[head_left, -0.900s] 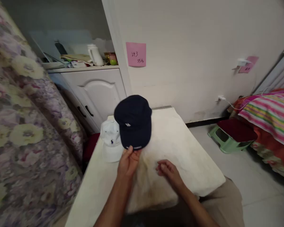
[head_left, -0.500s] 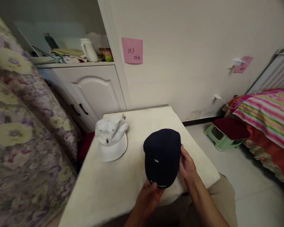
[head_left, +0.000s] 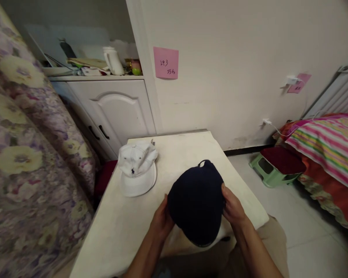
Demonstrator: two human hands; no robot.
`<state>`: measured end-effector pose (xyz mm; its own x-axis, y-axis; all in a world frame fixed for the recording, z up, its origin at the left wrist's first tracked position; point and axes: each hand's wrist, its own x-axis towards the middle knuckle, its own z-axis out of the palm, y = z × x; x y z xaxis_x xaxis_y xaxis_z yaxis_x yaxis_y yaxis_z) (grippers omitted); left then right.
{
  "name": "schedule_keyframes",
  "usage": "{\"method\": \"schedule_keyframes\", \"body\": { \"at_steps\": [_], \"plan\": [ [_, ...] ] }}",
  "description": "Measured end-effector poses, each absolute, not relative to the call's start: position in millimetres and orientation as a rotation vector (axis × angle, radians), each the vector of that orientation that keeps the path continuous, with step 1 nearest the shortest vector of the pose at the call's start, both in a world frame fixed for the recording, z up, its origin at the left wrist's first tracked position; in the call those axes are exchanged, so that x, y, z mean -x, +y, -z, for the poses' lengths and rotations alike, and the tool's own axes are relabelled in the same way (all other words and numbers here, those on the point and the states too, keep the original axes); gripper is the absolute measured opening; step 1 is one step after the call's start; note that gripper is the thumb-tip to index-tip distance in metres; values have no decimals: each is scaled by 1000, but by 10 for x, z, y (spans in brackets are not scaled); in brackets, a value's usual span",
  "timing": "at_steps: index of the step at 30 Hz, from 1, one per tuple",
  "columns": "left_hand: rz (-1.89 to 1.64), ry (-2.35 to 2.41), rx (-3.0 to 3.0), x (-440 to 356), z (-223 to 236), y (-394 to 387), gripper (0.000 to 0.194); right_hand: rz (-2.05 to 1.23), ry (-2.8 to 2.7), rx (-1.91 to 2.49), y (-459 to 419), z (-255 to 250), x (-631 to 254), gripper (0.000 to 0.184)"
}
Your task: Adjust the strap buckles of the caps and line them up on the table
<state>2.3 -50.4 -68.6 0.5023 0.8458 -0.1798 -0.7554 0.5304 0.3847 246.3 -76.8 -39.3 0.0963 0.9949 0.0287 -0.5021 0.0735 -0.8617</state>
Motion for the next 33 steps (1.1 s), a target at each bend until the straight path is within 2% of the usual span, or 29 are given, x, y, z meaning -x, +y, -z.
{"method": "schedule_keyframes", "body": {
  "at_steps": [6,10,12,17,22,33],
  "plan": [
    [-945,463,-403,-5,168,-315,32,-1342,-926,782,-780,209,-2457,37],
    [-1076,496,-556,-34,-69,-229,21,-1450,-1005,683,-735,1,-2436,32],
    [-1151,523,-632,-35,-150,-218,23,-1468,-975,627,-726,-73,-2444,33],
    [-1214,512,-706,54,-294,-292,25,-1454,-907,570,-758,-116,-2526,28],
    [-1064,526,-838,135,-338,-426,29,-1503,-972,563,-837,-84,-2614,24],
    [-832,766,-1168,202,-466,-705,23,-1608,-1165,646,-1151,-49,-2787,32]
  ]
}}
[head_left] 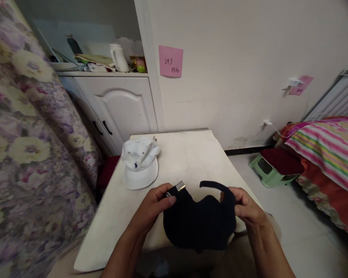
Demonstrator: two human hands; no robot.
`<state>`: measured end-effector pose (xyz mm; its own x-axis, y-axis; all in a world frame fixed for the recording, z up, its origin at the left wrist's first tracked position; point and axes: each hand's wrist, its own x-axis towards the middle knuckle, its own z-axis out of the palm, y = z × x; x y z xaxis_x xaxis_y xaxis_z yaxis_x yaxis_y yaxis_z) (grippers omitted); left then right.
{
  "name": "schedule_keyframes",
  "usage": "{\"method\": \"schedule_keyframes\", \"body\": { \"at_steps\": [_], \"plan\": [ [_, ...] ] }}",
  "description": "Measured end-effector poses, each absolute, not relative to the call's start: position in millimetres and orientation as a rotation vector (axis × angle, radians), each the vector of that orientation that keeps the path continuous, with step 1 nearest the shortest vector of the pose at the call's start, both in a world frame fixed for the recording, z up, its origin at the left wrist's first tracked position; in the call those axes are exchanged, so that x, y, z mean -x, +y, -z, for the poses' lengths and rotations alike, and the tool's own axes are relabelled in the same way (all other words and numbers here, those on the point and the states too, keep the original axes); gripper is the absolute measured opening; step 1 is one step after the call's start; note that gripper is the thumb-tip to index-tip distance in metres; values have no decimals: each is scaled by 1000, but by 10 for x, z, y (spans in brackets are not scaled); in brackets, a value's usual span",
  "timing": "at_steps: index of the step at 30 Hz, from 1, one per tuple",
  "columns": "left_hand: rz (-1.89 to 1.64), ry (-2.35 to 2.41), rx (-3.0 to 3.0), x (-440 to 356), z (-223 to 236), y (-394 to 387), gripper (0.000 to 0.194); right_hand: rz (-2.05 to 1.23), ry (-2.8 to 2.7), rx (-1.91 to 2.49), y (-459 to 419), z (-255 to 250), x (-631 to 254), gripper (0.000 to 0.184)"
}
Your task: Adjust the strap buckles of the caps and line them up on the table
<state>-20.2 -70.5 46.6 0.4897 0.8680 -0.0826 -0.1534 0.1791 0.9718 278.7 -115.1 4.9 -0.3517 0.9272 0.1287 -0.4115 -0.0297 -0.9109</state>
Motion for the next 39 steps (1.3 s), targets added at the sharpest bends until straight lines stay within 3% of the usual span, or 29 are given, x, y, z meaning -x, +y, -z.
{"method": "schedule_keyframes", "body": {
  "at_steps": [20,27,39],
  "plan": [
    [-645,720,-1050,128,-124,-1207,22,-2015,-1107,665,-1773,493,-2938,40],
    [-611,782,-1149,71,-98,-1328,21,-1781,-1160,784,-1872,313,-2960,22],
    [-556,802,-1257,16,-130,-1408,21,-1667,-1097,755,-1790,100,-2755,17]
  ]
}}
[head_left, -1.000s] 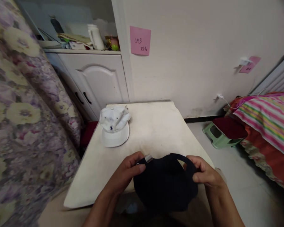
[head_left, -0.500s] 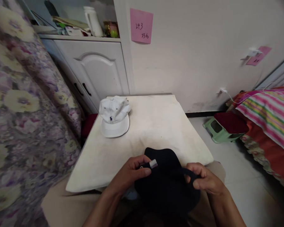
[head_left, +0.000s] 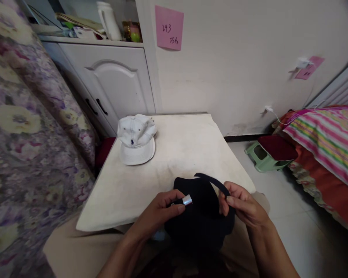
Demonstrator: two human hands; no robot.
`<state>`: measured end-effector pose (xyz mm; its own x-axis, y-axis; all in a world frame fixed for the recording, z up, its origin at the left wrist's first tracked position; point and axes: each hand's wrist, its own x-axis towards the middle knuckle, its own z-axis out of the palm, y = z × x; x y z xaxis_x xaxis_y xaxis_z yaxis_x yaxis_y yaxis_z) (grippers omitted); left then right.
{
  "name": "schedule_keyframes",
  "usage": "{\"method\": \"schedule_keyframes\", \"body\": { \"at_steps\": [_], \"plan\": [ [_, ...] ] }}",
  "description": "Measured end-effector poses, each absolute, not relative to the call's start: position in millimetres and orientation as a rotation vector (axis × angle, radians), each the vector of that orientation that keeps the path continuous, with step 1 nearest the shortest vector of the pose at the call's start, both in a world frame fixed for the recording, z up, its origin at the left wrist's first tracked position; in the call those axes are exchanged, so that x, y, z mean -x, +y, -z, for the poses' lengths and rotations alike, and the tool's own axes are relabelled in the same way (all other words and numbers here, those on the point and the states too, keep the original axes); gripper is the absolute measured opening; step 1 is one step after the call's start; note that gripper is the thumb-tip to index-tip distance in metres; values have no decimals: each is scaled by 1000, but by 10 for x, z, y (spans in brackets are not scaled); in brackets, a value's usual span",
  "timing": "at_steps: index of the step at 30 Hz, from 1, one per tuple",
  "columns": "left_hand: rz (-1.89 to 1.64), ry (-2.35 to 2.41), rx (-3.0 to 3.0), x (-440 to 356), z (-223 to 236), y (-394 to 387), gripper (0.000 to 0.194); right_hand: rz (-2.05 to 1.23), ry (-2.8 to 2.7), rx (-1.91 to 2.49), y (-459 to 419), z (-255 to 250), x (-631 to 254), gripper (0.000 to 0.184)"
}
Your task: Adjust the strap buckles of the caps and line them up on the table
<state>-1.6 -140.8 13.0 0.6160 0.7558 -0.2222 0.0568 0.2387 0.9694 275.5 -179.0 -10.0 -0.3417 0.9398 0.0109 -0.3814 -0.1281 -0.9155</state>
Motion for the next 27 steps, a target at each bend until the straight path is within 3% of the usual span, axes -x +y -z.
{"method": "schedule_keyframes", "body": {
  "at_steps": [8,21,27],
  "plan": [
    [-553,789,-1251,-2,-105,-1431,22,-1562,-1237,835,-1685,-268,-2678,19],
    [-649,690,-1136,-37,-96,-1472,15,-1531,-1345,877,-1664,-436,-2545,18],
    [-644,696,-1152,-51,-102,-1489,18,-1373,-1439,974,-1662,-399,-2381,29]
  ]
}}
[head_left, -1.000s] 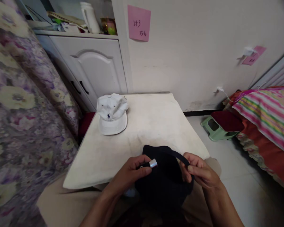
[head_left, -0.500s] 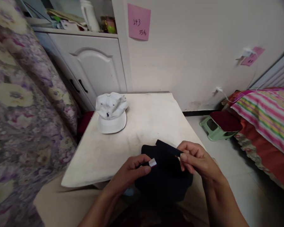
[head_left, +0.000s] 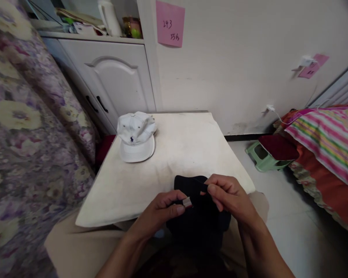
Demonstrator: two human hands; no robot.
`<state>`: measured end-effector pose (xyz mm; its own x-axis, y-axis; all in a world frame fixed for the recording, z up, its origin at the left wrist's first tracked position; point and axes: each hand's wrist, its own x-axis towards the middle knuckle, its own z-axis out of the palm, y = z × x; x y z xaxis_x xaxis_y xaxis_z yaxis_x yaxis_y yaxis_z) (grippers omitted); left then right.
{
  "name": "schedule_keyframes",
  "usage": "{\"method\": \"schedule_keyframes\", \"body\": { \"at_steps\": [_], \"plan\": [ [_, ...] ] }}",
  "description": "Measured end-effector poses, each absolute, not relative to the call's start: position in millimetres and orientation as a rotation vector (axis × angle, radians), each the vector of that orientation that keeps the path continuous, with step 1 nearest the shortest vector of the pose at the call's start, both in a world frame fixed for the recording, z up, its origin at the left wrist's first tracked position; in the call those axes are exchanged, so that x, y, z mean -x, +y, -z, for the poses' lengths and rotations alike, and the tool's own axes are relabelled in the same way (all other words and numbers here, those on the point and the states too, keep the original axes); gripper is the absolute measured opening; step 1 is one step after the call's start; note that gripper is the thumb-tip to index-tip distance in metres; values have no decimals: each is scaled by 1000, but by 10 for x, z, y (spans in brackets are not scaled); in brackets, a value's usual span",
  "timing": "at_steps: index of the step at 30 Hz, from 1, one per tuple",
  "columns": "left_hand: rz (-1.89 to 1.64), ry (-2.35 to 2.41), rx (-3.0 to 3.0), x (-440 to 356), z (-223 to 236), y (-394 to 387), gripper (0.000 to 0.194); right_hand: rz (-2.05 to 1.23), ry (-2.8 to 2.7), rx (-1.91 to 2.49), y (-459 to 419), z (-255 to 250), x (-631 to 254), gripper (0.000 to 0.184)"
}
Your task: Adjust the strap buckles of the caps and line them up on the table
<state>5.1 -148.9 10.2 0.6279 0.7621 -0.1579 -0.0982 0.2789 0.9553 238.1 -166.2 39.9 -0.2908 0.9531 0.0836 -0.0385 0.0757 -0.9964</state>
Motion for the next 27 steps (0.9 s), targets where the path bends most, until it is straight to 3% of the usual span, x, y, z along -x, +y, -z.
{"method": "schedule_keyframes", "body": {
  "at_steps": [27],
  "plan": [
    [-638,863,-1127,-200,-86,-1545,20,-1400,-1376,1103,-1688,-272,-2089,12]
  ]
}}
